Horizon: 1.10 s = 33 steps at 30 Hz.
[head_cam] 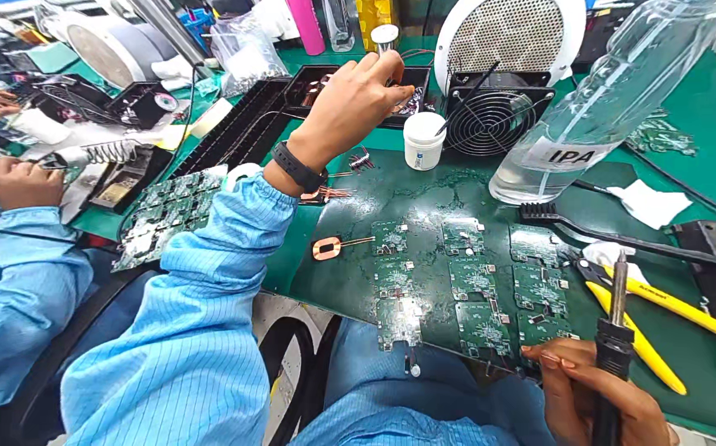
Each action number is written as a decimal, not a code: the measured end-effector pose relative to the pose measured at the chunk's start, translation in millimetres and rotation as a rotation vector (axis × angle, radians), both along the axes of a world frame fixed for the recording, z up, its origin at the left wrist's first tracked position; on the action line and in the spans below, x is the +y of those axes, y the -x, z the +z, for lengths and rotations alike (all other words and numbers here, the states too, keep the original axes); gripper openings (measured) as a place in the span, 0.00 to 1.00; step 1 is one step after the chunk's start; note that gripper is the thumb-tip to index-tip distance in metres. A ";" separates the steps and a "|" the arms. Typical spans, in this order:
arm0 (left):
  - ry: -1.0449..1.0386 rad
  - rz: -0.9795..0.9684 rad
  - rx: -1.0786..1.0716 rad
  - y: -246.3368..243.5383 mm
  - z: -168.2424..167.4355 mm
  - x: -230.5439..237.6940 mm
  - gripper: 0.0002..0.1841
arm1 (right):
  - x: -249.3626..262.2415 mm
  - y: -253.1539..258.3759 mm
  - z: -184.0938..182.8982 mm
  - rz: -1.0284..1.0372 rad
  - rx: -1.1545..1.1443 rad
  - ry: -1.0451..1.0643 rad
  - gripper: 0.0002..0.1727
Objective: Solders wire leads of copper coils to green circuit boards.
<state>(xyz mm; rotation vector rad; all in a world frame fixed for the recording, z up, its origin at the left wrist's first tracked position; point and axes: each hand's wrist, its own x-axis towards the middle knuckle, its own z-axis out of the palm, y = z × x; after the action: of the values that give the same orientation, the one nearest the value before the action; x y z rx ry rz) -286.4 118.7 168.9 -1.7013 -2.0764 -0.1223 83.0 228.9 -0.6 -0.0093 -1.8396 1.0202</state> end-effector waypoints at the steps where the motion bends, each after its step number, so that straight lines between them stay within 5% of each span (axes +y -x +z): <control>1: 0.002 0.007 0.000 0.5 -1.0 0.4 0.14 | 0.0 0.1 -0.1 0.002 -0.003 -0.003 0.07; 14: -0.018 0.038 -0.020 0.7 -1.9 -7.1 0.15 | 0.5 0.1 0.6 0.006 0.000 0.000 0.06; 22: -0.157 0.196 -0.144 -40.0 6.6 -94.3 0.19 | 1.2 0.8 8.2 -0.013 -0.030 0.025 0.09; 28: -0.311 0.298 -0.448 -109.7 -44.1 -171.2 0.25 | -16.4 0.0 29.1 -0.004 -0.072 0.203 0.24; 33: -0.434 0.208 -0.696 -145.8 -94.0 -193.2 0.22 | -50.1 16.9 40.0 0.135 -0.155 0.111 0.17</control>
<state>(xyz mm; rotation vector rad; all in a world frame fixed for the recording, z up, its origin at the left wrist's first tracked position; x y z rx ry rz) -140.6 -74.5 74.9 -1.2643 -2.4314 -1.1462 66.1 178.8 39.4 -0.0325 -1.9420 1.2446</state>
